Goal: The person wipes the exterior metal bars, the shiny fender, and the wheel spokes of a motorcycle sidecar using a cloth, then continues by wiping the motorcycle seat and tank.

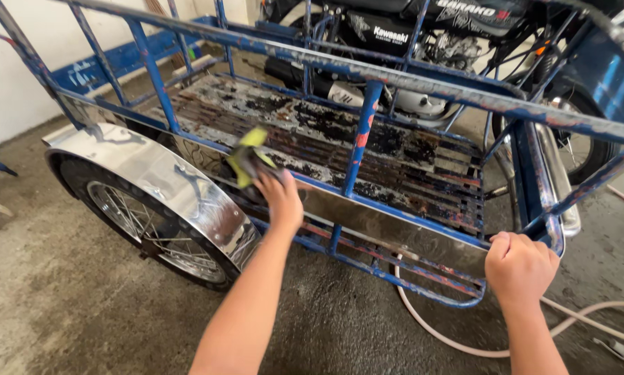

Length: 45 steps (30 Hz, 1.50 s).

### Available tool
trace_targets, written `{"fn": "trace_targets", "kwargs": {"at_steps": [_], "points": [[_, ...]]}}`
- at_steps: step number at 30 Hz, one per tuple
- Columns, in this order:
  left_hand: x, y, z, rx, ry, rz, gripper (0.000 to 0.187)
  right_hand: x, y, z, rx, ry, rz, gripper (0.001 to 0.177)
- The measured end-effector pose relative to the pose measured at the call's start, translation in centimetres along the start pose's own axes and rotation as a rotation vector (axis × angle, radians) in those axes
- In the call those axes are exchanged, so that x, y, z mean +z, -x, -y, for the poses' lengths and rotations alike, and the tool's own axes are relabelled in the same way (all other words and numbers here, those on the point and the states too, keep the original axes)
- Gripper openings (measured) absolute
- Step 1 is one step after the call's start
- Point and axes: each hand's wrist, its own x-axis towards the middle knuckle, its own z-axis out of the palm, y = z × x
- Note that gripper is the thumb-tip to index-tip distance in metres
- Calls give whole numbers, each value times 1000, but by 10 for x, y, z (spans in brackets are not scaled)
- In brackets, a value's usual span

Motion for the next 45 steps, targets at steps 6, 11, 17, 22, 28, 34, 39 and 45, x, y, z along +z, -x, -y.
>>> {"fn": "trace_targets", "kwargs": {"at_steps": [6,11,17,22,28,34,39,45], "points": [[28,-32,53,-375,-19,-120,79,3,0,-2,2,12,10,37],[56,56,2,-240,-77,13,67,2,-1,-2,-11,27,9,38],[72,138,-99,-131,151,101,41,-3,-4,-2,-31,-13,63,38],[84,183,-131,-115,205,272,44,-8,-5,-3,-40,-50,90,37],[80,202,-150,-85,218,390,37,-34,-13,14,-63,-206,60,23],[81,208,-154,-135,342,381,28,-68,44,65,5,-462,-48,4],[82,213,-147,-251,483,508,23,-33,97,106,372,-908,499,56],[103,221,-112,-501,966,650,20,-24,91,90,666,-856,780,35]]}}
